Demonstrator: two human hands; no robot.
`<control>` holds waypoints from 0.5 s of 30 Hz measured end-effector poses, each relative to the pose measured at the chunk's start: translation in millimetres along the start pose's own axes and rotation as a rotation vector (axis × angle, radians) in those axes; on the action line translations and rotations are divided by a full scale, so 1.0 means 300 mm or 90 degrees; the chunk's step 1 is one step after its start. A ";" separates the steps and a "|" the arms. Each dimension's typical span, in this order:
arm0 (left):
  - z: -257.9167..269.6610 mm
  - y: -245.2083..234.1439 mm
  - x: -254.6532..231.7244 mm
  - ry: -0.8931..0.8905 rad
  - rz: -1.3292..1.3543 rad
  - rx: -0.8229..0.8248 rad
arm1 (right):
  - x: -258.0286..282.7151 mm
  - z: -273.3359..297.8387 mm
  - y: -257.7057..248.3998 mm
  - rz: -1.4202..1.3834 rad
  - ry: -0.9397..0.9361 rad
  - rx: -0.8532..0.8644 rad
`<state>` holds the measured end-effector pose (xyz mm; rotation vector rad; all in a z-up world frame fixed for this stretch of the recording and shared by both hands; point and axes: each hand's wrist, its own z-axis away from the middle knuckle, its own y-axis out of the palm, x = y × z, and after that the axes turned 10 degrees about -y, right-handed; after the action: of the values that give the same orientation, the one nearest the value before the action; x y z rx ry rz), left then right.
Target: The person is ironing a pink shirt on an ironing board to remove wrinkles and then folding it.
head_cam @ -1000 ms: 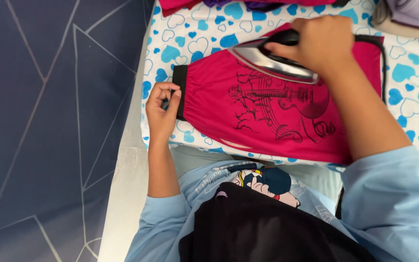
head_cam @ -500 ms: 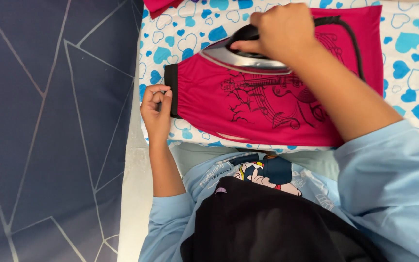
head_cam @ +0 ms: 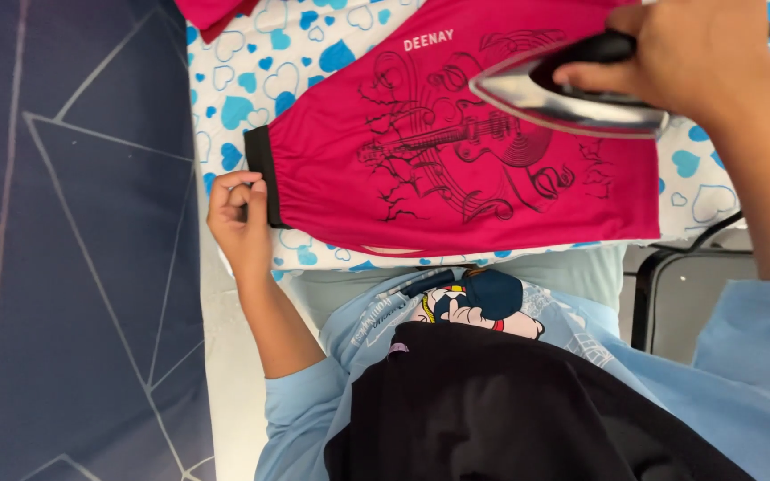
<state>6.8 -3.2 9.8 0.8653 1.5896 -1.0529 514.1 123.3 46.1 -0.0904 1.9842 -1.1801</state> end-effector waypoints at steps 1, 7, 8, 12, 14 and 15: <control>0.003 0.000 -0.001 -0.015 -0.004 -0.006 | 0.008 0.032 -0.018 0.048 -0.001 0.127; 0.007 -0.003 -0.010 -0.028 0.022 -0.003 | 0.075 0.189 -0.213 -0.047 -0.013 0.291; 0.005 -0.005 -0.008 -0.017 0.029 0.004 | 0.087 0.215 -0.233 -0.083 -0.009 0.292; 0.002 -0.009 0.000 -0.006 0.024 0.000 | 0.120 0.229 -0.300 -0.159 -0.027 0.255; 0.001 -0.008 -0.003 0.007 0.038 0.011 | 0.140 0.221 -0.312 -0.242 -0.005 0.213; 0.002 -0.009 -0.003 0.004 0.036 0.005 | 0.157 0.207 -0.317 -0.244 -0.011 0.212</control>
<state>4.7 -4.8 11.2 0.9140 1.5584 -1.0188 493.5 5.7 75.7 -0.3188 1.7743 -1.7341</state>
